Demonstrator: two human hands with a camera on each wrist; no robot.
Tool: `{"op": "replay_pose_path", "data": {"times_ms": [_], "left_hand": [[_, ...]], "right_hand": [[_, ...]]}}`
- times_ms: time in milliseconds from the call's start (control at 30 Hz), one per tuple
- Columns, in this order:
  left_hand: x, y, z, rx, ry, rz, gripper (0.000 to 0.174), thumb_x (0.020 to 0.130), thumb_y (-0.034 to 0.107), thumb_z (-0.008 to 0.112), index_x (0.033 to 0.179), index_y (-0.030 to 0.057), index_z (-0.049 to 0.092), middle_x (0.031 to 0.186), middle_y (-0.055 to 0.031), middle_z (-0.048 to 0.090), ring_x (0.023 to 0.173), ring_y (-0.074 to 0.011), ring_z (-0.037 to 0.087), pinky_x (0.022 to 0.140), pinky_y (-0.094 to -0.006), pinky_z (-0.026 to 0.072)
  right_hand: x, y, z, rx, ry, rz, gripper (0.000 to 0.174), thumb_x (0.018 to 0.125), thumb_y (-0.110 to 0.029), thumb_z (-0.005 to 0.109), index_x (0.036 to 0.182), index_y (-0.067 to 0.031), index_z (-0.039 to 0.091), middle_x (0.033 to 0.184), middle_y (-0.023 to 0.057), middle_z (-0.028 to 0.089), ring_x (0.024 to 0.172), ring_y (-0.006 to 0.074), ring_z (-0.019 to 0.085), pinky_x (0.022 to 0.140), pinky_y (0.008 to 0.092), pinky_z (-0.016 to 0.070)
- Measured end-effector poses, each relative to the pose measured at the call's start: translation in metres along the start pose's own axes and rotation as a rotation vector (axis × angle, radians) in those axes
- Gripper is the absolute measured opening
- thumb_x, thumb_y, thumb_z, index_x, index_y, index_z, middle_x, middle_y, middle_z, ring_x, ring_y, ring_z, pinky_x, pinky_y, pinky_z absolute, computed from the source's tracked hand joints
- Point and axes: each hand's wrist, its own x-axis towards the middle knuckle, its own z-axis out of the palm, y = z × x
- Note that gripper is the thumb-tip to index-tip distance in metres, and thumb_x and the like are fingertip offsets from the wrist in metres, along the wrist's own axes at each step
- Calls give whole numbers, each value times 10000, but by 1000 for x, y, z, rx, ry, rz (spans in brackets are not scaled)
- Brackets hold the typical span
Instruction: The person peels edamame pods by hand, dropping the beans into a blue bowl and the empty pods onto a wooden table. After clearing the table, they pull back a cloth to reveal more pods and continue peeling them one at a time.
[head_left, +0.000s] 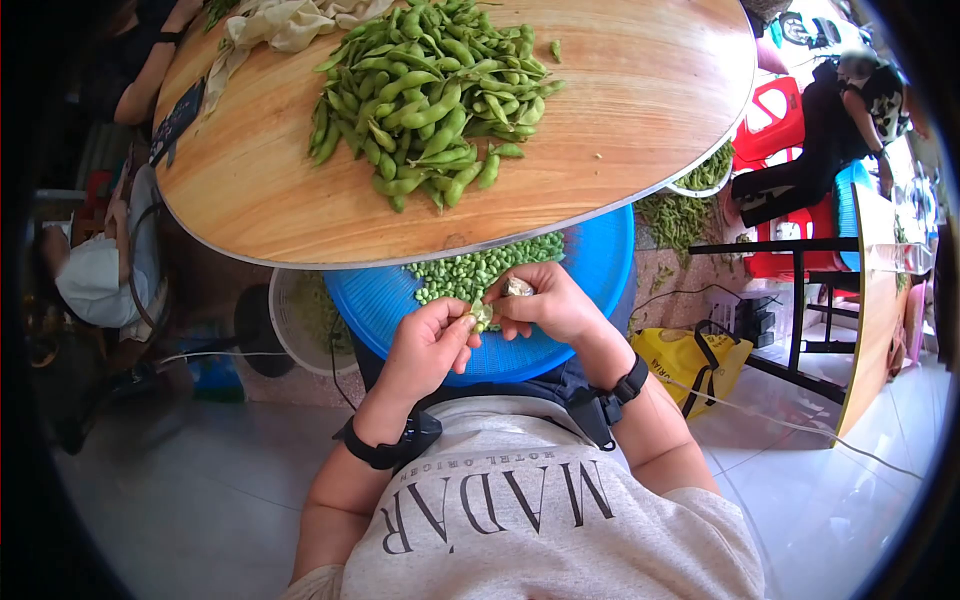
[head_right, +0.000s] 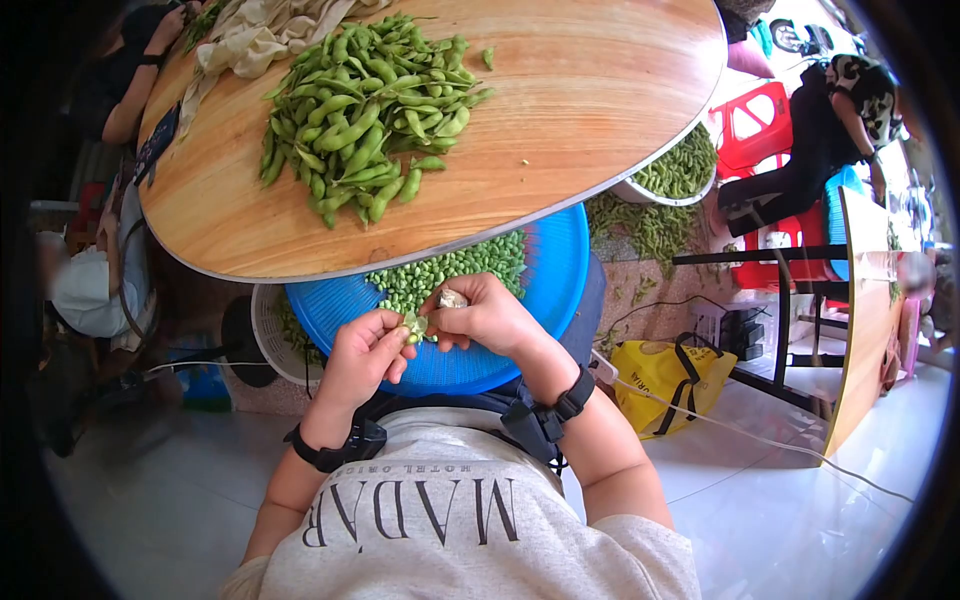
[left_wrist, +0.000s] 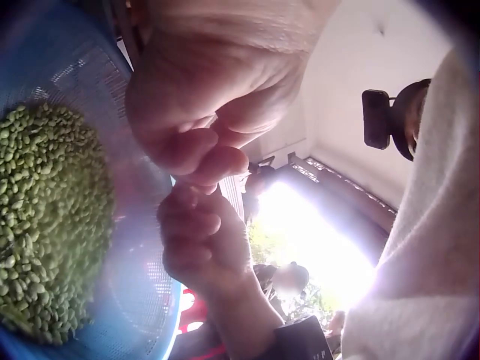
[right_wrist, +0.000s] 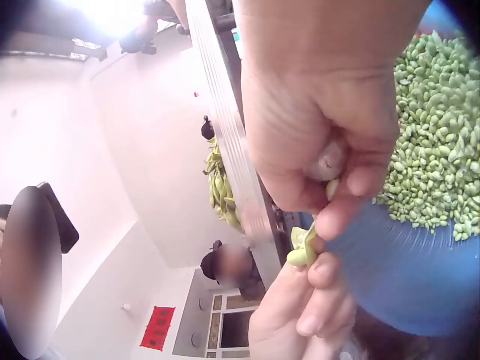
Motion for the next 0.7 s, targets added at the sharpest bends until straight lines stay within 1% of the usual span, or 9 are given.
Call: {"op": "replay_pose_path", "data": {"times_ms": [33, 133, 233, 267, 367, 500, 533, 633, 700], "left_hand": [[0, 0, 0, -2, 0, 3, 117, 894, 72, 486, 906, -26, 550, 687, -49, 571, 467, -48, 460, 416, -171, 357], [-1, 3, -1, -3, 18, 2, 117, 895, 77, 487, 901, -21, 551, 692, -45, 580, 474, -53, 487, 412, -170, 355], [-3, 2, 0, 64, 79, 57, 106, 893, 69, 486, 898, -14, 551, 698, -46, 590, 487, -60, 514, 413, -171, 359], [-3, 1, 1, 97, 102, 69, 103, 892, 64, 486, 901, -14, 551, 700, -46, 591, 490, -61, 518, 414, -173, 362], [-1, -4, 5, 170, 141, 122, 99, 887, 51, 487, 913, -20, 552, 703, -46, 593, 496, -64, 523, 415, -181, 374], [-4, -5, 6, 186, 152, 199, 115, 884, 44, 489, 939, -30, 557, 705, -52, 591, 490, -61, 509, 418, -192, 389], [-8, -5, 4, 185, 156, 210, 121, 884, 44, 489, 945, -31, 561, 705, -54, 590, 488, -59, 504, 418, -194, 392], [-22, 2, -27, 283, 366, 232, 143, 886, 46, 483, 972, -21, 576, 706, -60, 589, 483, -56, 487, 423, -196, 398], [-38, 11, -56, 377, 555, 222, 176, 889, 54, 480, 1017, -2, 586, 716, -57, 594, 471, -53, 472, 423, -193, 390]], "right_hand": [[-1, -1, 1, 19, 9, 3, 141, 757, -68, 626, 869, 15, 608, 689, 55, 614, 530, 79, 543, 460, 194, 404], [-4, -9, -1, -104, 13, 12, 168, 755, -79, 638, 886, 24, 612, 706, 58, 622, 570, 103, 563, 489, 221, 424], [-7, -2, 1, -790, 422, -366, 203, 754, -104, 653, 911, 17, 611, 715, 81, 622, 609, 135, 572, 528, 260, 443], [-10, -3, 4, -712, 422, -375, 200, 750, -122, 666, 902, -2, 615, 710, 95, 608, 631, 139, 563, 557, 283, 452], [-19, -5, 24, -631, 186, -438, 192, 738, -115, 678, 879, -2, 614, 689, 106, 591, 621, 115, 543, 566, 275, 455], [-22, -13, 30, -552, 234, -289, 142, 756, -79, 633, 874, -3, 610, 709, 95, 594, 653, 101, 536, 581, 261, 458], [-23, -14, 28, -655, 236, -314, 139, 737, -47, 610, 871, -13, 613, 738, 90, 614, 640, 149, 571, 587, 266, 468], [-35, -26, 25, -948, 206, -589, 155, 708, -28, 604, 862, -16, 617, 762, 108, 621, 637, 230, 595, 584, 284, 476], [-46, -44, 24, -1070, 206, -504, 177, 696, -20, 600, 872, -18, 617, 805, 130, 614, 652, 275, 592, 584, 307, 478]]}}
